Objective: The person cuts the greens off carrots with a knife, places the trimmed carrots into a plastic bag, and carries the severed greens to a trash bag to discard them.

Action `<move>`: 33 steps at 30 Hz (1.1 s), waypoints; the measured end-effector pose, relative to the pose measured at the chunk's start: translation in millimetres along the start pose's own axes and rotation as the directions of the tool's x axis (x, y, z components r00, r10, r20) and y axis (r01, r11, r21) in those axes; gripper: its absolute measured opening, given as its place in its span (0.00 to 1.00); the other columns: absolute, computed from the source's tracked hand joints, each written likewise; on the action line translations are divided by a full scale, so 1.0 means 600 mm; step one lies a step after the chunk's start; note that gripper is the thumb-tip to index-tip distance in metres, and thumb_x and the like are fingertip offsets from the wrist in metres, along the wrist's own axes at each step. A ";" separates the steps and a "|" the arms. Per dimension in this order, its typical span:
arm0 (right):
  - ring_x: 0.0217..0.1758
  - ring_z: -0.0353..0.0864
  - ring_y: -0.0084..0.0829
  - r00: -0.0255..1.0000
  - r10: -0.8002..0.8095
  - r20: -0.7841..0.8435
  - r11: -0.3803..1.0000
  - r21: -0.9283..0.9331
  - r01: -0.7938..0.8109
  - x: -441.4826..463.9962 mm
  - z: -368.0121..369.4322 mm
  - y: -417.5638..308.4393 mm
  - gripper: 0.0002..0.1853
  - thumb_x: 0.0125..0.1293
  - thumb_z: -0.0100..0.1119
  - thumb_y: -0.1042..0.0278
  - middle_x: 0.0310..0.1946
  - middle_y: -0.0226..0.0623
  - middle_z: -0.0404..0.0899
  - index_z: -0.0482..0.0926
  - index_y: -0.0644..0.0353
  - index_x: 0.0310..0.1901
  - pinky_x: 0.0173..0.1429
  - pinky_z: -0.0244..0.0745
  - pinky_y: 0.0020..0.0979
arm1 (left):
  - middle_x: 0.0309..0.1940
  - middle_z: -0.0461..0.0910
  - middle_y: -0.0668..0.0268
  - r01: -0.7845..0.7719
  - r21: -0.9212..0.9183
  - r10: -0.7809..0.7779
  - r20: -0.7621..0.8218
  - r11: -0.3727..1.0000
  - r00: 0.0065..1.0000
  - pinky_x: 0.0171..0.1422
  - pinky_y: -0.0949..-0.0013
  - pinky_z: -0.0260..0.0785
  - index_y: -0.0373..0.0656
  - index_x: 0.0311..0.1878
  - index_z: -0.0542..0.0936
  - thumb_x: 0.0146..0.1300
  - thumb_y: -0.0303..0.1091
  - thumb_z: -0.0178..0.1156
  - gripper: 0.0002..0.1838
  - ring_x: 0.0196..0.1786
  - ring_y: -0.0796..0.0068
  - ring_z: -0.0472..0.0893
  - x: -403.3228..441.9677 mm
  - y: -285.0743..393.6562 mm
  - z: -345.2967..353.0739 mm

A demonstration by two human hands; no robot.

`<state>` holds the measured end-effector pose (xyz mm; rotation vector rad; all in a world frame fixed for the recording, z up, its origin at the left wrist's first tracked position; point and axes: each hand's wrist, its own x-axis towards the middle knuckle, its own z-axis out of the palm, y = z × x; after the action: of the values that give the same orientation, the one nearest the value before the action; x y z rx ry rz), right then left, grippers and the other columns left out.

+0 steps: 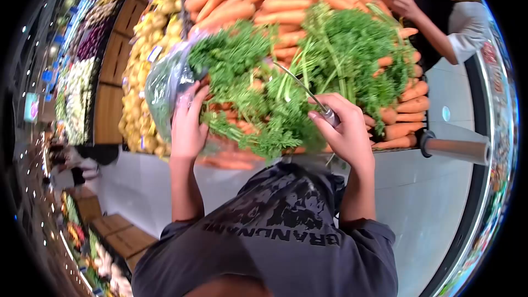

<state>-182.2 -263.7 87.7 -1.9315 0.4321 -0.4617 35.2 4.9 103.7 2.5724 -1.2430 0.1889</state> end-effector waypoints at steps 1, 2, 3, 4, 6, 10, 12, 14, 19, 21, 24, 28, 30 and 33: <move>0.46 0.83 0.26 0.999 0.006 0.037 1.000 -0.019 -0.005 -0.009 0.012 0.002 0.14 0.66 0.67 0.79 0.46 0.38 0.86 0.84 0.66 0.53 0.51 0.77 0.28 | 0.72 0.70 0.56 0.048 0.006 -0.048 0.002 0.999 0.999 0.77 0.49 0.65 0.49 0.76 0.70 0.49 0.13 0.60 0.45 0.74 0.47 0.70 -0.003 -0.006 -0.005; 0.49 0.85 0.30 0.997 -0.073 0.036 0.997 0.009 0.073 -0.016 0.031 0.018 0.13 0.66 0.66 0.79 0.47 0.40 0.86 0.84 0.66 0.52 0.54 0.77 0.29 | 0.72 0.70 0.52 0.124 0.036 -0.125 0.008 0.992 0.992 0.76 0.49 0.66 0.50 0.78 0.68 0.51 0.14 0.61 0.46 0.74 0.46 0.70 -0.007 -0.011 -0.007; 0.47 0.87 0.39 0.995 -0.096 0.017 0.994 0.050 0.095 -0.020 0.048 0.024 0.12 0.65 0.69 0.76 0.44 0.45 0.86 0.84 0.68 0.50 0.54 0.79 0.33 | 0.72 0.70 0.52 0.135 0.049 -0.136 0.013 0.990 0.991 0.76 0.49 0.66 0.50 0.78 0.68 0.51 0.14 0.61 0.46 0.74 0.46 0.70 -0.010 -0.017 -0.007; 0.48 0.87 0.40 0.996 -0.090 0.024 0.994 0.058 0.088 -0.024 0.061 0.029 0.12 0.65 0.69 0.76 0.45 0.46 0.86 0.83 0.69 0.50 0.55 0.79 0.34 | 0.73 0.70 0.50 0.174 0.029 -0.174 -0.008 0.984 0.985 0.76 0.49 0.67 0.49 0.79 0.66 0.52 0.15 0.62 0.47 0.73 0.45 0.71 -0.011 -0.022 -0.006; 0.51 0.87 0.42 0.994 -0.108 0.032 0.993 0.051 0.106 -0.024 0.078 0.030 0.12 0.66 0.69 0.75 0.46 0.46 0.86 0.83 0.69 0.49 0.57 0.79 0.35 | 0.70 0.73 0.47 0.226 -0.001 -0.226 -0.064 0.974 0.972 0.75 0.49 0.67 0.46 0.77 0.68 0.54 0.16 0.60 0.43 0.70 0.42 0.73 -0.009 -0.019 -0.008; 0.51 0.87 0.44 0.985 -0.111 0.131 0.993 0.043 0.106 -0.013 0.096 0.006 0.14 0.68 0.69 0.67 0.47 0.44 0.86 0.84 0.65 0.51 0.56 0.80 0.36 | 0.60 0.81 0.48 0.152 -0.051 -0.152 0.010 0.987 0.988 0.71 0.53 0.70 0.41 0.64 0.79 0.60 0.20 0.61 0.27 0.64 0.45 0.78 -0.007 -0.028 -0.011; 0.50 0.87 0.45 0.968 -0.132 0.215 0.991 0.037 0.127 -0.005 0.100 -0.005 0.14 0.68 0.69 0.65 0.47 0.44 0.85 0.84 0.63 0.51 0.56 0.80 0.37 | 0.58 0.82 0.49 0.127 -0.012 -0.126 0.029 0.992 0.992 0.67 0.51 0.72 0.42 0.62 0.81 0.58 0.19 0.58 0.26 0.61 0.46 0.80 -0.009 -0.027 -0.012; 0.48 0.87 0.47 0.934 -0.180 0.309 0.983 0.016 0.184 -0.002 0.107 -0.010 0.15 0.68 0.69 0.60 0.46 0.43 0.85 0.84 0.60 0.50 0.53 0.81 0.40 | 0.51 0.83 0.52 0.104 0.062 -0.108 0.053 0.993 0.993 0.60 0.48 0.75 0.46 0.57 0.84 0.56 0.19 0.57 0.24 0.54 0.46 0.82 -0.010 -0.027 -0.008; 0.48 0.87 0.47 0.939 -0.133 0.317 0.991 0.046 0.125 -0.006 0.118 -0.013 0.15 0.68 0.69 0.61 0.45 0.43 0.85 0.84 0.62 0.50 0.54 0.81 0.40 | 0.41 0.82 0.50 0.014 0.139 -0.026 0.083 0.990 0.996 0.55 0.47 0.76 0.45 0.53 0.83 0.55 0.20 0.61 0.21 0.51 0.45 0.81 -0.001 -0.030 0.003; 0.40 0.84 0.35 0.961 -0.192 0.199 0.980 0.093 0.177 -0.012 0.116 -0.005 0.13 0.68 0.69 0.69 0.42 0.41 0.84 0.84 0.65 0.51 0.46 0.77 0.32 | 0.38 0.84 0.48 0.016 0.142 -0.028 0.087 0.990 0.996 0.54 0.43 0.74 0.43 0.50 0.80 0.59 0.21 0.60 0.16 0.44 0.40 0.83 0.007 -0.024 0.002; 0.33 0.75 0.23 0.984 -0.044 0.172 0.995 0.099 0.027 -0.023 0.100 0.003 0.12 0.69 0.68 0.71 0.35 0.33 0.79 0.84 0.65 0.51 0.39 0.69 0.27 | 0.34 0.81 0.46 0.105 0.106 -0.116 0.104 0.989 0.988 0.50 0.42 0.76 0.41 0.50 0.79 0.55 0.19 0.59 0.17 0.44 0.42 0.82 0.019 -0.012 -0.005; 0.29 0.65 0.14 0.991 0.050 0.123 0.984 0.162 -0.070 -0.035 0.092 0.029 0.11 0.72 0.66 0.70 0.30 0.23 0.73 0.84 0.64 0.52 0.34 0.61 0.22 | 0.36 0.82 0.44 0.117 -0.036 -0.117 -0.003 0.992 0.993 0.49 0.39 0.73 0.40 0.51 0.76 0.59 0.18 0.55 0.16 0.44 0.37 0.83 0.033 0.000 -0.005; 0.34 0.74 0.19 0.982 0.148 0.119 0.954 0.244 -0.173 -0.038 0.091 0.039 0.10 0.71 0.67 0.69 0.35 0.31 0.81 0.85 0.63 0.50 0.41 0.71 0.25 | 0.36 0.82 0.44 0.056 -0.099 -0.064 -0.084 0.993 0.994 0.49 0.40 0.73 0.40 0.51 0.75 0.60 0.18 0.54 0.16 0.44 0.36 0.83 0.049 0.004 -0.006; 0.31 0.67 0.13 0.973 0.208 0.095 0.927 0.298 -0.227 -0.040 0.091 0.033 0.11 0.72 0.66 0.71 0.31 0.22 0.76 0.83 0.61 0.54 0.36 0.65 0.22 | 0.38 0.82 0.43 0.044 -0.212 -0.076 -0.145 0.976 0.987 0.48 0.43 0.72 0.37 0.51 0.75 0.60 0.15 0.52 0.15 0.44 0.34 0.81 0.067 0.026 -0.028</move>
<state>-177.0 -216.6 46.1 -1.5708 0.4974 -0.3026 48.0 -29.6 132.5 2.3645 -1.0682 0.2252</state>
